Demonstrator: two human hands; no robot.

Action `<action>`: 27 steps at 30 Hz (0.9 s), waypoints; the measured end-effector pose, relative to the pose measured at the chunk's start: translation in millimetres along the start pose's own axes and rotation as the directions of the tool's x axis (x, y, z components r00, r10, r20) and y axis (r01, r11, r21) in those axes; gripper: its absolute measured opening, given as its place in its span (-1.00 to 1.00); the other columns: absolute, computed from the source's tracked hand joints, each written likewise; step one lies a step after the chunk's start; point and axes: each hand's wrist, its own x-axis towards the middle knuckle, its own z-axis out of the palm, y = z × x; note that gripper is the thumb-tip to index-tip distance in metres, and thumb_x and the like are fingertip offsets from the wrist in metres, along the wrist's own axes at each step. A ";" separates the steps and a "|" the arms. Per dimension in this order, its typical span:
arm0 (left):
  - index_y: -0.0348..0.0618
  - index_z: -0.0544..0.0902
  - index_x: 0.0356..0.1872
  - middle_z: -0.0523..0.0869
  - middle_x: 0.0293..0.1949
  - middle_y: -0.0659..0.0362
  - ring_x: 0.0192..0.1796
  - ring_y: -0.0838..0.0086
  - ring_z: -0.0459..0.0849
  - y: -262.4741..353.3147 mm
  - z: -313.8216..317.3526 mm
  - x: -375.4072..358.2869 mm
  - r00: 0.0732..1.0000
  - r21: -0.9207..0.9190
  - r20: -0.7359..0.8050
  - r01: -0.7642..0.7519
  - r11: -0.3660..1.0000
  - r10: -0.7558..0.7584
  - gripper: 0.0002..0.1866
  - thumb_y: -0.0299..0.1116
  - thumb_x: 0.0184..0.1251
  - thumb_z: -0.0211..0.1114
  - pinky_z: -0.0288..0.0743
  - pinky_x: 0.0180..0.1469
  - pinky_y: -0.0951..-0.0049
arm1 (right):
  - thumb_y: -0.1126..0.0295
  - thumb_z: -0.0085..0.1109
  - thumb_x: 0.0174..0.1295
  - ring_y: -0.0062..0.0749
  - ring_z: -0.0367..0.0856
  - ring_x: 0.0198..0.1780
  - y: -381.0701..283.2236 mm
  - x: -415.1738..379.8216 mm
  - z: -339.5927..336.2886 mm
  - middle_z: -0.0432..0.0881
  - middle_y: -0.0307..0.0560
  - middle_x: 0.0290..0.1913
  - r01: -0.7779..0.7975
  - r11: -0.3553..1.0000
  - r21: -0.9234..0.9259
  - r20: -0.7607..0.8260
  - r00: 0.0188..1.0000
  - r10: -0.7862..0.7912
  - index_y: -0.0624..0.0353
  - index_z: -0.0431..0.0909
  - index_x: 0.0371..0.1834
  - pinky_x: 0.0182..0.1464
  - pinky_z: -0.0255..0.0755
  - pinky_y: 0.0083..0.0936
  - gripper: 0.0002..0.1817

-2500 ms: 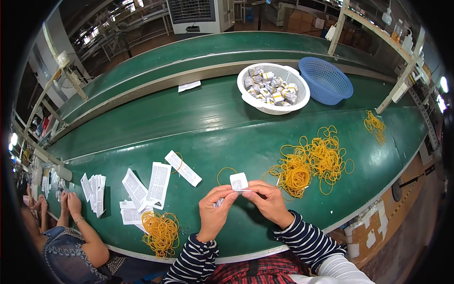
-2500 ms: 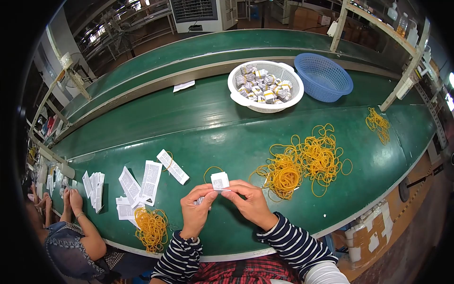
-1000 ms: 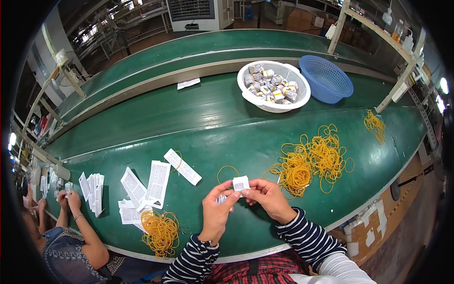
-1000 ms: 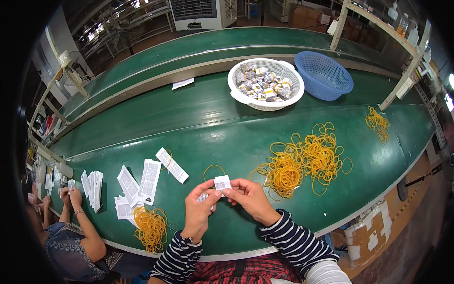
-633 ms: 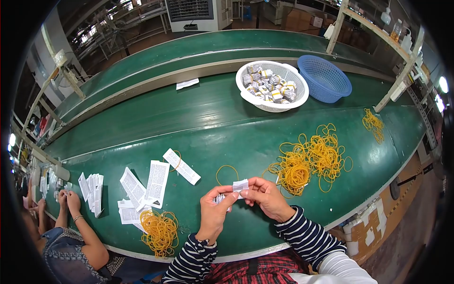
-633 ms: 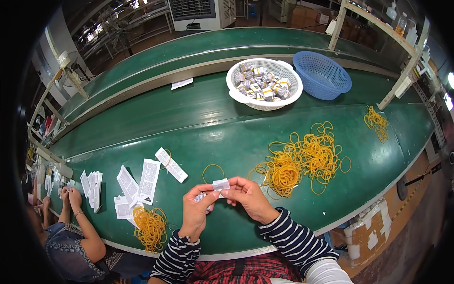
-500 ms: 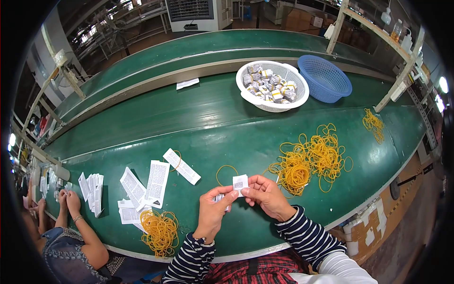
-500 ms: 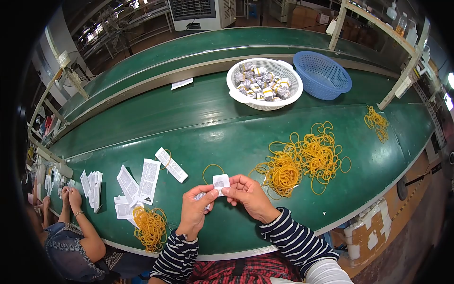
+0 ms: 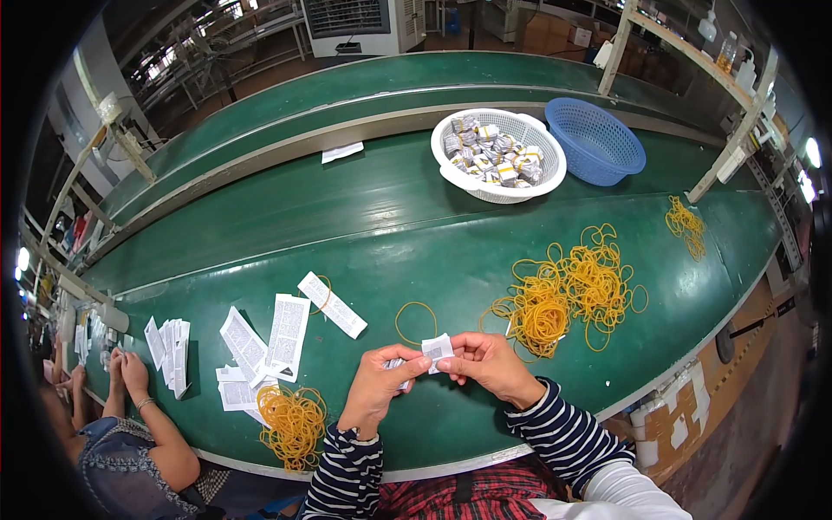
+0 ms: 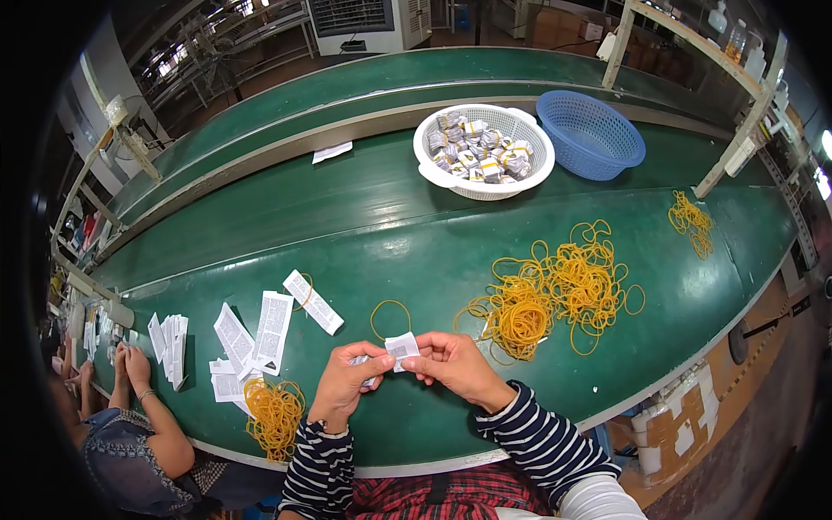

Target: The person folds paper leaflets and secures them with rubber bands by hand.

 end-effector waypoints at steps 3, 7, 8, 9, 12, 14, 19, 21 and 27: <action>-0.25 0.67 -0.38 0.63 -0.52 0.22 -0.61 0.69 0.45 1.6 -4.5 -0.7 1.000 0.042 0.025 0.005 0.999 -0.006 -0.87 -0.43 0.15 0.44 0.17 -0.63 0.71 | 0.44 0.28 0.23 -0.74 0.53 -0.43 -0.6 -1.3 3.7 0.65 -0.26 -0.34 0.002 1.000 0.005 0.006 1.000 -0.002 0.33 0.58 -0.06 -0.40 0.42 -0.78 -0.74; -0.25 0.69 -0.36 0.63 -0.52 0.22 -0.60 0.69 0.46 1.1 -0.7 -1.4 0.999 0.026 -0.009 -0.030 0.999 0.030 -0.88 -0.45 0.14 0.44 0.20 -0.59 0.72 | 0.45 0.27 0.23 -0.74 0.53 -0.43 3.1 -0.2 1.9 0.65 -0.26 -0.35 -0.012 0.999 0.046 0.004 1.000 0.012 0.33 0.57 -0.06 -0.40 0.42 -0.78 -0.74; -0.26 0.69 -0.35 0.63 -0.51 0.23 -0.59 0.70 0.46 0.0 2.3 -1.4 0.995 0.057 -0.046 -0.085 0.995 0.087 -0.87 -0.45 0.14 0.44 0.22 -0.58 0.72 | 0.45 0.27 0.23 -0.74 0.53 -0.43 5.3 0.3 0.8 0.65 -0.26 -0.35 -0.009 0.999 0.051 -0.004 1.000 0.009 0.33 0.57 -0.06 -0.40 0.42 -0.78 -0.74; -0.27 0.69 -0.33 0.63 -0.51 0.23 -0.58 0.70 0.46 -1.8 6.5 -1.2 0.986 0.089 -0.081 -0.137 0.987 0.144 -0.87 -0.46 0.14 0.44 0.23 -0.57 0.72 | 0.46 0.26 0.24 -0.71 0.54 -0.42 5.4 0.3 1.2 0.64 -0.24 -0.33 0.001 0.998 0.058 -0.022 1.000 0.000 0.33 0.57 -0.07 -0.39 0.43 -0.76 -0.75; -0.30 0.70 -0.29 0.64 -0.48 0.24 -0.56 0.71 0.47 -5.0 14.6 -2.1 0.958 0.116 -0.135 -0.238 0.964 0.253 -0.87 -0.49 0.15 0.41 0.27 -0.54 0.73 | 0.48 0.23 0.25 -0.65 0.54 -0.40 7.1 0.7 4.4 0.64 -0.18 -0.30 0.029 0.993 0.112 -0.057 0.998 -0.022 0.32 0.57 -0.09 -0.36 0.43 -0.71 -0.79; -0.31 0.70 -0.26 0.64 -0.47 0.24 -0.55 0.71 0.47 -7.1 16.0 -2.5 0.946 0.113 -0.124 -0.287 0.951 0.300 -0.87 -0.51 0.17 0.38 0.28 -0.53 0.72 | 0.51 0.22 0.25 -0.62 0.53 -0.39 9.4 0.8 5.6 0.63 -0.17 -0.29 0.042 0.980 0.193 -0.055 0.998 -0.032 0.30 0.58 -0.09 -0.35 0.43 -0.70 -0.81; -0.32 0.68 -0.22 0.66 -0.45 0.19 -0.57 0.71 0.47 -4.9 16.2 -6.0 0.965 0.031 -0.071 -0.250 0.968 0.252 -0.86 -0.50 0.24 0.30 0.28 -0.54 0.72 | 0.57 0.18 0.24 -0.57 0.52 -0.38 11.8 2.1 2.9 0.60 -0.15 -0.29 0.108 0.967 0.230 -0.046 0.994 -0.100 0.26 0.59 -0.14 -0.33 0.43 -0.65 -0.86; -0.33 0.67 -0.21 0.68 -0.45 0.16 -0.58 0.71 0.46 -1.6 18.0 -6.8 0.979 -0.022 -0.065 -0.192 0.981 0.191 -0.85 -0.48 0.25 0.30 0.27 -0.56 0.72 | 0.58 0.17 0.24 -0.56 0.51 -0.38 11.7 1.5 2.4 0.59 -0.16 -0.30 0.149 0.969 0.197 -0.053 0.988 -0.142 0.26 0.59 -0.18 -0.33 0.42 -0.65 -0.89; -0.30 0.68 -0.20 0.72 -0.46 0.20 -0.56 0.77 0.44 -6.0 21.9 -6.3 0.982 0.120 -0.083 -0.161 0.980 0.171 -0.82 -0.40 0.29 0.31 0.25 -0.55 0.73 | 0.60 0.14 0.25 -0.57 0.49 -0.37 17.6 2.8 0.0 0.57 -0.19 -0.29 0.237 0.971 -0.004 -0.058 0.970 -0.237 0.29 0.61 -0.28 -0.30 0.39 -0.66 -0.94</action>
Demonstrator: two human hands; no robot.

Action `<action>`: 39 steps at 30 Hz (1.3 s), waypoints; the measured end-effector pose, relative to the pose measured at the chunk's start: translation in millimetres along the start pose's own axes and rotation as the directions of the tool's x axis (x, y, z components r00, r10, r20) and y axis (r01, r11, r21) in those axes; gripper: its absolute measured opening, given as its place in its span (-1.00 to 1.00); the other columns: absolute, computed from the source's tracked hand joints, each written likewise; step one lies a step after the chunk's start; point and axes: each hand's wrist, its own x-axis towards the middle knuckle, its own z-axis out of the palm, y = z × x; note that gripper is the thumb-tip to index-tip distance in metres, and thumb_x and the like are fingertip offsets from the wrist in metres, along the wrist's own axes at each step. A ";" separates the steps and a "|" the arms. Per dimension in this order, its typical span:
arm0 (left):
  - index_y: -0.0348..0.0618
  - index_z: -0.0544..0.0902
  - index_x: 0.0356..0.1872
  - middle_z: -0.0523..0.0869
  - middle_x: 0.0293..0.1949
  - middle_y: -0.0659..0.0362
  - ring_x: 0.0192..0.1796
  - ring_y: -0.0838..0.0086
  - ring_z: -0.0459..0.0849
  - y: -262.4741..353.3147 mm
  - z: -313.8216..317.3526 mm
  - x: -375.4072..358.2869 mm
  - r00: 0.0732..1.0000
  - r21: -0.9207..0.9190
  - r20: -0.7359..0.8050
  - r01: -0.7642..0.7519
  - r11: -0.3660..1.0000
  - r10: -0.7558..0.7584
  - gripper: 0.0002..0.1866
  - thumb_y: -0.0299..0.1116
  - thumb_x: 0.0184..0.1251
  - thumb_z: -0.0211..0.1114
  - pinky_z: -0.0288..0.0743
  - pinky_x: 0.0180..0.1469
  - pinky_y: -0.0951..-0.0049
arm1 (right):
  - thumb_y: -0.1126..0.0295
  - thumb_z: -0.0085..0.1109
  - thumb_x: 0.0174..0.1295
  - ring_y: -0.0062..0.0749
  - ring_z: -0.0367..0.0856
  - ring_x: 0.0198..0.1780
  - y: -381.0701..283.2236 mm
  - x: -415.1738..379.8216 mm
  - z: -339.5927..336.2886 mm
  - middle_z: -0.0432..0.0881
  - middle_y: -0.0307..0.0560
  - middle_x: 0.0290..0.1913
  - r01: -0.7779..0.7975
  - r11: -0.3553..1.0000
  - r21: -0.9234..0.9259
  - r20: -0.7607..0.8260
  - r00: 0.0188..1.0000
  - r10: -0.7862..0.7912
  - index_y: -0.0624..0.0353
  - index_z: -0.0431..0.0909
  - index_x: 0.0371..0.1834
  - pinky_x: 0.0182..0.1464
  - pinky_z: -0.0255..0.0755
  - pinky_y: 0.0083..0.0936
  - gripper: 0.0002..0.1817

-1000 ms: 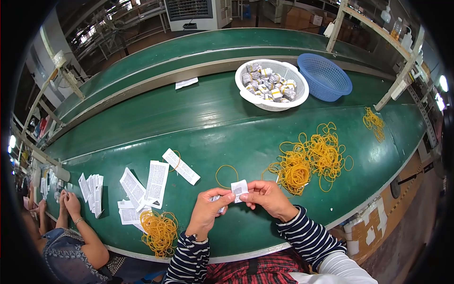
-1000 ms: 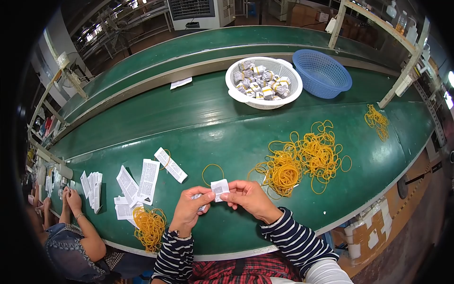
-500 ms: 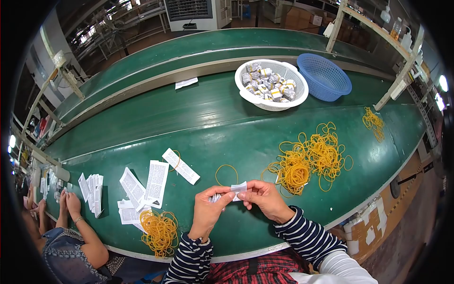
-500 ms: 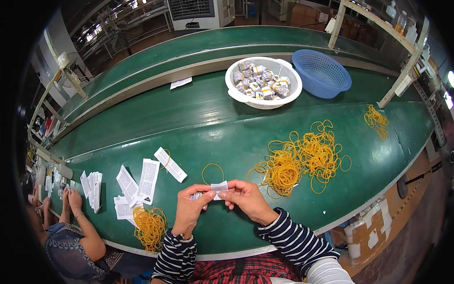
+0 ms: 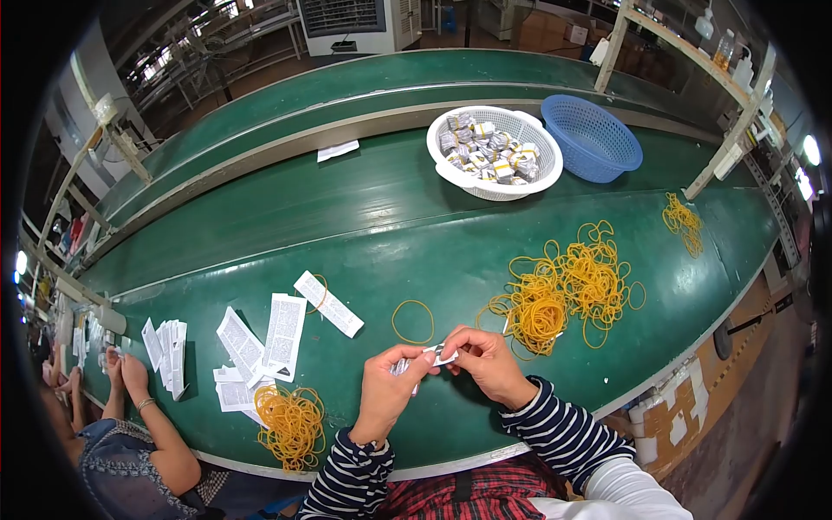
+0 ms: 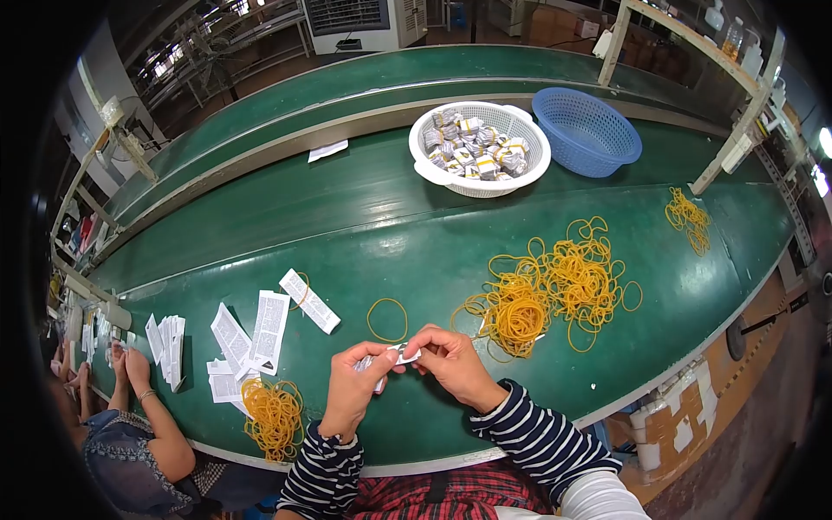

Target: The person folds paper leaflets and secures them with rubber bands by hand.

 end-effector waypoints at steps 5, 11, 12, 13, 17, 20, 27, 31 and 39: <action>-0.33 0.68 -0.25 0.73 -0.42 0.13 -0.52 0.71 0.53 -0.9 2.2 -1.2 0.987 0.115 -0.084 -0.128 0.985 0.138 -0.84 -0.43 0.25 0.34 0.34 -0.49 0.73 | 0.60 0.12 0.25 -0.55 0.55 -0.28 -11.3 0.1 4.2 0.62 -0.13 -0.16 0.023 1.000 -0.005 0.025 0.999 -0.023 0.30 0.62 -0.22 -0.20 0.46 -0.63 -0.89; -0.31 0.70 -0.28 0.71 -0.44 0.22 -0.43 0.68 0.57 -9.3 1.5 -0.6 0.917 0.341 -0.051 -0.357 0.870 0.396 -0.87 -0.44 0.23 0.36 0.40 -0.40 0.68 | 0.46 0.19 0.29 -0.63 0.59 -0.26 -19.3 0.0 8.1 0.66 -0.14 -0.21 -0.095 0.992 -0.083 -0.010 0.996 0.094 0.32 0.61 -0.09 -0.19 0.49 -0.67 -0.80; -0.30 0.70 -0.29 0.70 -0.45 0.24 -0.44 0.69 0.57 -9.6 1.4 -0.1 0.909 0.367 -0.031 -0.377 0.851 0.416 -0.87 -0.44 0.23 0.36 0.39 -0.41 0.68 | 0.45 0.20 0.29 -0.63 0.59 -0.27 -17.0 0.2 5.0 0.67 -0.15 -0.24 -0.094 0.990 -0.104 -0.009 0.996 0.093 0.32 0.60 -0.08 -0.20 0.49 -0.68 -0.79; -0.29 0.70 -0.30 0.69 -0.46 0.26 -0.44 0.69 0.56 -9.4 -0.3 -1.1 0.901 0.398 -0.018 -0.391 0.830 0.433 -0.88 -0.44 0.23 0.36 0.38 -0.42 0.67 | 0.43 0.20 0.29 -0.64 0.59 -0.29 -13.9 -0.2 0.7 0.67 -0.16 -0.27 -0.094 0.988 -0.121 0.002 0.995 0.095 0.32 0.60 -0.07 -0.21 0.49 -0.69 -0.77; -0.26 0.68 -0.30 0.62 -0.50 0.30 -0.49 0.71 0.49 -10.6 6.0 -1.9 0.927 0.307 -0.109 -0.311 0.899 0.358 -0.88 -0.42 0.30 0.27 0.32 -0.47 0.65 | 0.44 0.19 0.29 -0.61 0.60 -0.36 -7.0 0.3 3.8 0.67 -0.15 -0.34 -0.095 0.995 -0.026 -0.035 0.995 0.094 0.33 0.58 -0.10 -0.30 0.49 -0.68 -0.80; -0.29 0.66 -0.24 0.60 -0.50 0.29 -0.51 0.68 0.45 -12.2 2.6 2.4 0.972 -0.136 -0.164 -0.192 0.972 0.169 -0.79 -0.34 0.39 0.16 0.29 -0.47 0.62 | 0.45 0.19 0.29 -0.54 0.60 -0.39 -7.2 2.3 16.7 0.66 -0.12 -0.33 -0.158 0.970 0.183 -0.073 0.982 0.174 0.28 0.54 -0.17 -0.35 0.48 -0.65 -0.86; -0.31 0.54 -0.19 0.46 -0.44 0.27 -0.37 0.63 0.46 -11.7 0.5 5.1 0.923 -0.569 -0.357 -0.336 0.750 0.142 -0.73 -0.32 0.49 -0.05 0.33 -0.37 0.62 | 0.36 0.17 0.32 -0.57 0.52 -0.26 11.7 6.9 48.3 0.60 -0.19 -0.26 -0.276 0.874 0.400 0.035 0.957 0.287 0.20 0.52 -0.19 -0.28 0.38 -0.63 -0.86; -0.33 0.49 -0.15 0.45 -0.44 0.22 -0.26 0.43 0.53 -6.6 -8.7 -0.1 0.928 -0.610 -0.345 -0.334 0.719 0.138 -0.70 -0.29 0.47 -0.10 0.46 -0.08 0.40 | 0.31 0.14 0.35 -0.60 0.45 -0.28 11.2 9.4 67.4 0.55 -0.24 -0.29 -0.334 0.846 0.416 0.087 0.940 0.329 0.18 0.52 -0.20 -0.26 0.34 -0.63 -0.84; -0.37 0.54 -0.14 0.60 -0.29 0.12 -0.25 0.52 0.54 -3.5 -26.6 -21.6 0.907 -0.495 -0.390 -0.352 0.794 0.159 -0.67 -0.30 0.45 -0.11 0.44 -0.13 0.56 | 0.27 0.13 0.36 -0.63 0.43 -0.35 14.8 12.4 93.3 0.53 -0.30 -0.35 -0.427 0.859 0.281 0.135 0.904 0.405 0.13 0.52 -0.26 -0.27 0.32 -0.65 -0.83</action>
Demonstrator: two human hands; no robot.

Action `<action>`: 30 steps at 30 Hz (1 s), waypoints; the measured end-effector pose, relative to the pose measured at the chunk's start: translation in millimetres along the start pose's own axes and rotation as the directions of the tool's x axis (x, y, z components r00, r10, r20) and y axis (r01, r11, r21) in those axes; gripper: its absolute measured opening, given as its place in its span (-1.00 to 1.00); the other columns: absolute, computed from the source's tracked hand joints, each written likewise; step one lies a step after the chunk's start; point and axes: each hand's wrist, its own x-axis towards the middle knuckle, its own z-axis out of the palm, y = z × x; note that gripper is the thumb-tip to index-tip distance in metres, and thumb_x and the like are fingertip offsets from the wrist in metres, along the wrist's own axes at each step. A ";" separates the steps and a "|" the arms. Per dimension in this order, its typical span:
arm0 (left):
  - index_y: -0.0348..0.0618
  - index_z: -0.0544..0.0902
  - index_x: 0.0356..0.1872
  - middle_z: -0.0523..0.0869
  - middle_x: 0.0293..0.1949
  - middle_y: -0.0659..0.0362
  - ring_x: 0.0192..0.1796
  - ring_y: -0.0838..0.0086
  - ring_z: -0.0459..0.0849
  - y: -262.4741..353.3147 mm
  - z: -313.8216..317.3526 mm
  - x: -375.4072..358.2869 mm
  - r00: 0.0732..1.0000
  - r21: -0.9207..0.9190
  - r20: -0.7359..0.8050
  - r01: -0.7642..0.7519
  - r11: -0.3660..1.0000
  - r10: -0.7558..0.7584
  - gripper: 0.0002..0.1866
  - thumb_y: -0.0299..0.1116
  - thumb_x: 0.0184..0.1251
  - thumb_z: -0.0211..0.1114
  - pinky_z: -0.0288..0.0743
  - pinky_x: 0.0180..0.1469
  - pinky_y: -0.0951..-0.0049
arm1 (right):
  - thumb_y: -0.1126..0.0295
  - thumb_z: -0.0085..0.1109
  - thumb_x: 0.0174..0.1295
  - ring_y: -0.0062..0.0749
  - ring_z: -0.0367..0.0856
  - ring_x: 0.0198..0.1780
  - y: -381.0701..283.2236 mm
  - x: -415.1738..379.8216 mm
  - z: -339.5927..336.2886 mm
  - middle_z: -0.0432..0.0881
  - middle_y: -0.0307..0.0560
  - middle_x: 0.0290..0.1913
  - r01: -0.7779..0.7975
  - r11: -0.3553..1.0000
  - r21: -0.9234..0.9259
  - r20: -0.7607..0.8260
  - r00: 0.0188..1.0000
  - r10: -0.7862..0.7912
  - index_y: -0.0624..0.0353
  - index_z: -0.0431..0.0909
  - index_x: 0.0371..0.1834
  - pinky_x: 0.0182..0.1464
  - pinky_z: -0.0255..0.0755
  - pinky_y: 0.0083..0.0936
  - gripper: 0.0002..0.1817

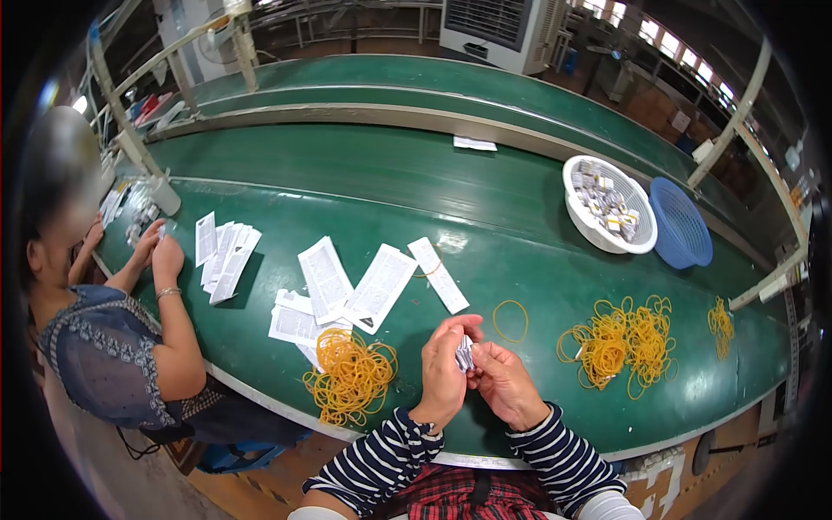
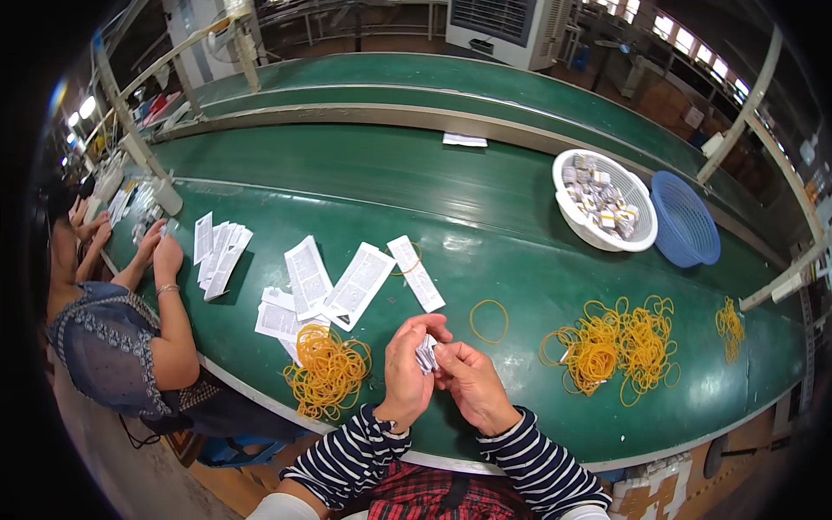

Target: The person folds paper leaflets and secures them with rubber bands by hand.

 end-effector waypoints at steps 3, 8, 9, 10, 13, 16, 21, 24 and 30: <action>-0.34 0.55 -0.16 0.62 -0.26 0.10 -0.26 0.56 0.55 11.1 -8.2 -11.3 0.999 0.115 -0.010 0.033 0.993 -0.032 -0.66 -0.30 0.46 -0.13 0.45 -0.18 0.55 | 0.28 0.13 0.36 -0.64 0.44 -0.38 3.0 3.8 10.6 0.54 -0.31 -0.36 -0.066 0.998 -0.009 0.009 0.998 0.066 0.14 0.53 -0.22 -0.29 0.33 -0.65 -0.84; -0.23 0.51 -0.34 0.61 -0.38 0.19 -0.34 0.59 0.55 -3.3 -31.7 -16.3 0.911 0.363 0.058 -0.400 0.842 0.408 -0.73 -0.23 0.49 0.09 0.49 -0.12 0.49 | 0.35 0.15 0.33 -0.63 0.46 -0.38 10.3 11.9 28.6 0.56 -0.30 -0.35 -0.074 0.986 -0.149 0.002 0.997 0.076 0.19 0.56 -0.12 -0.30 0.36 -0.65 -0.83; -0.21 0.48 -0.38 0.58 -0.42 0.20 -0.37 0.58 0.53 -0.5 -34.0 -14.9 0.929 0.263 -0.004 -0.356 0.897 0.370 -0.72 -0.23 0.50 0.08 0.49 -0.08 0.44 | 0.37 0.16 0.33 -0.62 0.46 -0.38 10.7 13.8 29.0 0.57 -0.30 -0.35 -0.072 0.975 -0.208 0.022 0.997 0.078 0.21 0.56 -0.11 -0.29 0.37 -0.64 -0.82; -0.19 0.46 -0.41 0.55 -0.47 0.20 -0.40 0.56 0.51 4.1 -36.0 -12.1 0.944 0.157 -0.059 -0.313 0.937 0.326 -0.71 -0.23 0.50 0.07 0.49 -0.03 0.39 | 0.37 0.18 0.31 -0.60 0.47 -0.38 7.3 20.3 26.3 0.57 -0.30 -0.35 0.017 0.932 -0.362 0.093 0.996 0.018 0.23 0.57 -0.12 -0.28 0.38 -0.62 -0.82; -0.14 0.36 -0.52 0.36 -0.62 0.27 -0.54 0.58 0.37 20.9 -33.9 -2.6 0.943 -0.056 -0.246 -0.245 0.968 0.224 -0.66 -0.24 0.51 0.05 0.44 -0.27 0.42 | 0.33 0.31 0.18 -0.37 0.57 -0.33 -13.8 59.7 9.6 0.62 -0.15 -0.32 0.318 0.441 -0.839 0.204 0.936 -0.286 0.33 0.57 -0.20 -0.22 0.44 -0.43 -0.72; -0.09 0.28 -0.61 0.29 -0.68 0.31 -0.64 0.63 0.22 21.7 -36.6 -1.0 0.961 -0.131 -0.240 -0.170 0.977 0.135 -0.61 -0.29 0.48 0.09 0.14 -0.56 0.53 | 0.24 0.38 0.06 -0.18 0.62 -0.29 -25.6 98.0 9.6 0.64 0.04 -0.30 0.244 -0.371 -0.896 0.435 0.645 -0.628 0.30 0.55 -0.13 -0.21 0.45 -0.34 -0.59; -0.03 0.23 -0.70 0.21 -0.73 0.38 -0.70 0.69 0.14 21.1 -35.2 -5.2 0.989 -0.044 -0.146 0.030 0.999 -0.037 -0.56 -0.35 0.40 0.17 0.02 -0.62 0.60 | 0.16 0.42 -0.01 -0.21 0.62 -0.37 -35.9 109.8 19.8 0.64 -0.02 -0.41 0.070 -0.116 -0.991 0.108 0.924 -0.366 0.27 0.52 -0.05 -0.31 0.45 -0.38 -0.47; -0.02 0.23 -0.71 0.18 -0.75 0.41 -0.71 0.71 0.10 18.4 -32.8 -5.8 0.991 0.018 -0.128 0.044 0.999 -0.042 -0.56 -0.35 0.38 0.18 -0.04 -0.64 0.61 | 0.15 0.46 -0.06 -0.19 0.63 -0.35 -44.5 104.8 19.1 0.63 -0.03 -0.40 0.023 -0.088 -0.996 0.049 0.950 -0.310 0.27 0.57 -0.18 -0.30 0.45 -0.35 -0.52; -0.07 0.32 -0.75 0.26 -0.74 0.44 -0.69 0.77 0.15 1.0 -30.7 -4.8 0.996 0.130 -0.087 0.010 0.991 0.001 -0.53 -0.25 0.40 0.20 -0.04 -0.64 0.61 | 0.28 0.40 -0.06 0.03 0.58 -0.15 -41.3 91.0 6.3 0.57 0.14 -0.21 0.093 -0.264 -0.960 0.185 0.919 -0.347 0.26 0.57 -0.30 -0.12 0.47 -0.21 -0.67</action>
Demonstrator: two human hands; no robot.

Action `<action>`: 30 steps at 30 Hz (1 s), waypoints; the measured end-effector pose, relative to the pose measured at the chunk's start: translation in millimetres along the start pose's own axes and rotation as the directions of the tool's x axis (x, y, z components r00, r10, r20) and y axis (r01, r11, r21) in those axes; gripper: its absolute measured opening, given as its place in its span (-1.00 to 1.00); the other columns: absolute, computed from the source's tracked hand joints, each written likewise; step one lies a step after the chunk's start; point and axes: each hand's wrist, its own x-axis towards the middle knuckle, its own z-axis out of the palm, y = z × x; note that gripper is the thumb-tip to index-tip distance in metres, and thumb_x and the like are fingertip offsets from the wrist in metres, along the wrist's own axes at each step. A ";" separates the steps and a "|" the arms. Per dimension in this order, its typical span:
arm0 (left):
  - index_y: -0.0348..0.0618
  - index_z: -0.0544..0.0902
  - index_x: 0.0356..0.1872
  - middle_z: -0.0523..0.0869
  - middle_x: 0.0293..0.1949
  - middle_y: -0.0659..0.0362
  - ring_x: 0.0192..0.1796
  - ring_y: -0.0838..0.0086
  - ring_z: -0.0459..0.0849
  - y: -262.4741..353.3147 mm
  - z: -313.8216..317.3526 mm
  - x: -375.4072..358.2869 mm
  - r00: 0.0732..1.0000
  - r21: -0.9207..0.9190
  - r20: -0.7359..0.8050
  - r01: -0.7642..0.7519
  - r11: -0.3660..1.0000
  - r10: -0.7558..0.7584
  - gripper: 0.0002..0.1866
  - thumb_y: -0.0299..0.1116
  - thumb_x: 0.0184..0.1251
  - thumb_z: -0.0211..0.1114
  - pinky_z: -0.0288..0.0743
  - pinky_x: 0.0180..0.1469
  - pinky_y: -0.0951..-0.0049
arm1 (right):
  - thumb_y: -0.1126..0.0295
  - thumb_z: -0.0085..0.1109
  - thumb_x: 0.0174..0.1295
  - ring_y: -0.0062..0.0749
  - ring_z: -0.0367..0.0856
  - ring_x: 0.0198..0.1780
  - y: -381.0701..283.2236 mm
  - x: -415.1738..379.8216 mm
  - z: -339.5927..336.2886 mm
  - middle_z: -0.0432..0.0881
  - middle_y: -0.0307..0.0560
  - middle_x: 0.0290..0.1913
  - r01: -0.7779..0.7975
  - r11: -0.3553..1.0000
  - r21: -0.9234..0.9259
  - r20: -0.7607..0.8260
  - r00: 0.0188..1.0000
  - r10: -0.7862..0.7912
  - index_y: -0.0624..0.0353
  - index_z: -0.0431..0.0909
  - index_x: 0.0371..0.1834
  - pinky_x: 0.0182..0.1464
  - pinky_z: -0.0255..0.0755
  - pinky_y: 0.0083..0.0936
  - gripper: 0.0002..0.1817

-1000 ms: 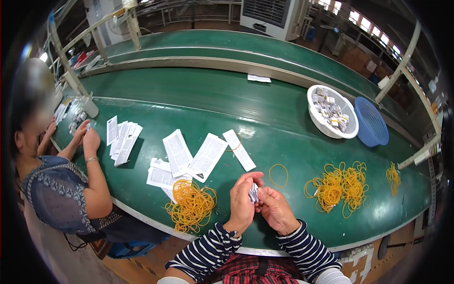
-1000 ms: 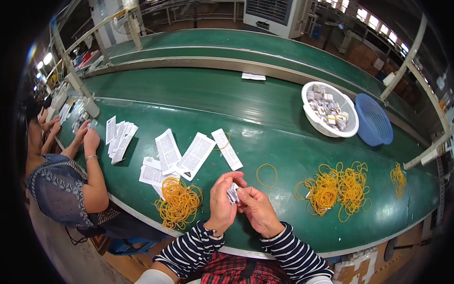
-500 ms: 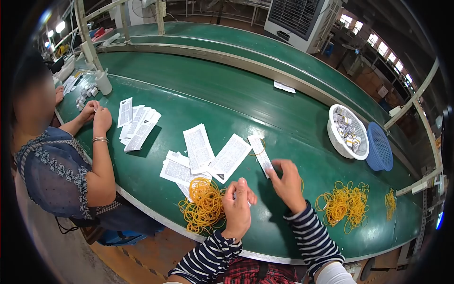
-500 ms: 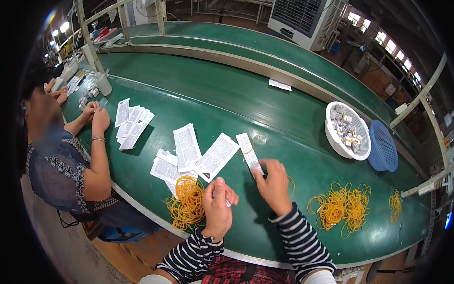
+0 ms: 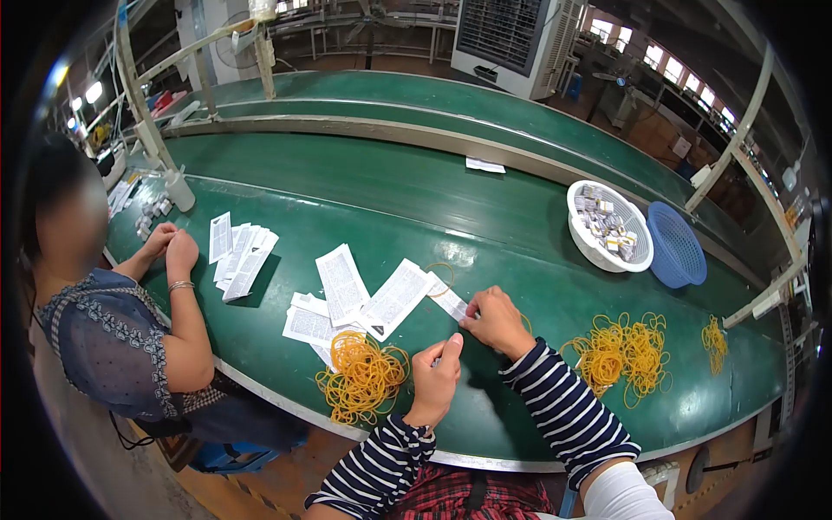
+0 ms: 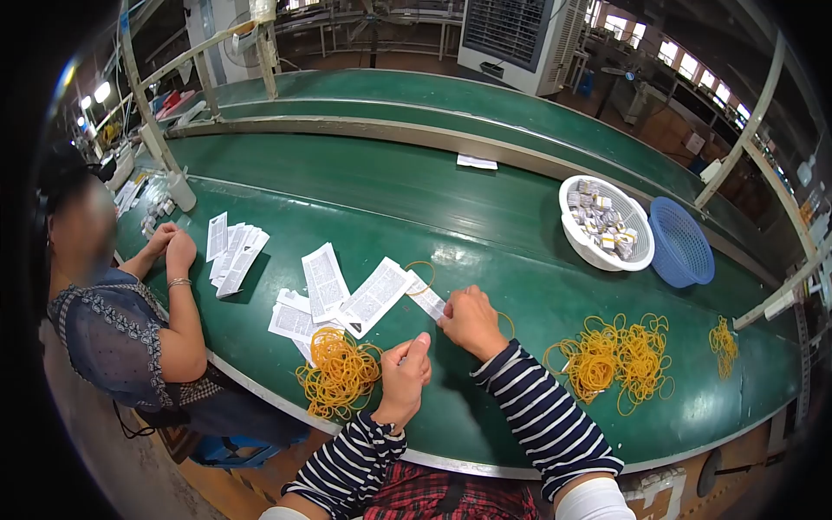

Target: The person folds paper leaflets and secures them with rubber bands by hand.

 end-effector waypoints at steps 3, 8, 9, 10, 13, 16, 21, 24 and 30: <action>-0.07 0.33 -0.74 0.26 -0.74 0.44 -0.69 0.77 0.15 -3.4 -0.7 0.6 0.999 0.063 -0.001 -0.035 0.997 0.035 -0.52 -0.20 0.42 0.18 -0.04 -0.64 0.62 | 0.34 0.35 -0.04 0.10 0.60 -0.14 -4.6 -5.7 1.7 0.60 0.19 -0.19 -0.059 0.998 -0.006 0.010 0.998 0.059 0.27 0.51 -0.17 -0.09 0.47 -0.13 -0.62; -0.08 0.34 -0.74 0.28 -0.75 0.43 -0.68 0.77 0.17 -10.8 -2.5 7.1 0.998 0.158 -0.011 -0.066 0.985 0.068 -0.51 -0.18 0.42 0.19 -0.01 -0.64 0.62 | 0.32 0.38 0.00 -0.05 0.66 -0.22 7.6 -15.9 -6.1 0.65 0.14 -0.26 -0.092 0.992 0.082 0.108 0.991 0.083 0.33 0.41 0.01 -0.16 0.49 -0.24 -0.46; -0.09 0.36 -0.73 0.28 -0.75 0.43 -0.68 0.77 0.17 -10.7 -3.0 8.0 0.998 0.160 -0.004 -0.060 0.985 0.061 -0.52 -0.18 0.41 0.20 -0.01 -0.63 0.62 | 0.33 0.37 0.02 -0.12 0.66 -0.25 14.3 -20.3 -8.4 0.66 0.10 -0.29 -0.100 0.974 0.204 0.070 0.994 0.088 0.34 0.41 0.04 -0.18 0.49 -0.29 -0.46; -0.11 0.39 -0.73 0.29 -0.74 0.42 -0.68 0.77 0.18 -10.3 -3.3 8.0 0.999 0.160 0.003 -0.052 0.986 0.052 -0.53 -0.18 0.41 0.21 0.00 -0.63 0.62 | 0.34 0.36 0.04 -0.18 0.66 -0.28 22.9 -26.2 -10.9 0.66 0.06 -0.31 -0.102 0.942 0.321 0.033 0.995 0.097 0.35 0.40 0.06 -0.21 0.49 -0.34 -0.46; -0.18 0.53 -0.65 0.33 -0.74 0.42 -0.67 0.78 0.22 -9.5 0.3 4.6 0.996 0.320 -0.001 -0.083 0.944 0.088 -0.60 -0.18 0.37 0.25 0.00 -0.63 0.64 | 0.37 0.24 0.23 -0.49 0.60 -0.40 42.4 -47.1 -21.3 0.66 -0.14 -0.36 -0.152 0.515 0.844 0.098 0.987 0.131 0.30 0.48 0.03 -0.33 0.43 -0.59 -0.64; -0.30 0.66 -0.39 0.38 -0.70 0.42 -0.69 0.79 0.23 -12.8 6.7 6.6 0.989 0.315 0.080 -0.140 0.939 0.120 -0.75 -0.27 0.33 0.30 0.03 -0.66 0.70 | 0.33 0.16 0.33 -0.62 0.50 -0.47 47.6 -74.3 -45.2 0.60 -0.28 -0.45 -0.306 0.028 0.952 0.298 0.942 0.153 0.23 0.57 -0.13 -0.39 0.34 -0.69 -0.80; -0.32 0.66 -0.08 0.44 -0.63 0.41 -0.68 0.80 0.25 -7.3 32.0 8.5 0.968 0.256 0.251 -0.057 0.965 -0.009 -0.74 -0.36 0.30 0.32 0.05 -0.65 0.72 | 0.40 -0.16 0.41 -0.69 0.24 -0.64 72.4 -102.9 -25.7 0.27 -0.43 -0.68 -0.465 -0.690 0.555 0.358 0.882 -0.306 0.32 0.46 -0.05 -0.50 0.21 -0.65 -0.75; -0.24 0.69 -0.06 0.53 -0.57 0.41 -0.61 0.80 0.32 -1.5 42.8 12.8 0.931 0.291 0.364 -0.076 0.954 -0.036 -0.73 -0.32 0.28 0.35 0.13 -0.60 0.73 | 0.39 -0.15 0.42 -0.71 0.20 -0.68 75.8 -110.3 -19.4 0.25 -0.43 -0.68 -0.532 -0.664 0.525 0.437 0.838 -0.326 0.28 0.45 -0.01 -0.57 0.16 -0.70 -0.76; -0.24 0.66 -0.14 0.42 -0.64 0.43 -0.66 0.81 0.25 -1.8 50.6 30.8 0.903 0.332 0.302 0.202 0.922 -0.306 -0.76 -0.30 0.28 0.34 0.06 -0.64 0.69 | 0.41 -0.16 0.43 -0.75 0.19 -0.69 84.5 -107.0 -20.3 0.23 -0.45 -0.69 -0.514 -0.608 0.605 0.497 0.840 -0.217 0.24 0.44 0.03 -0.64 0.09 -0.76 -0.77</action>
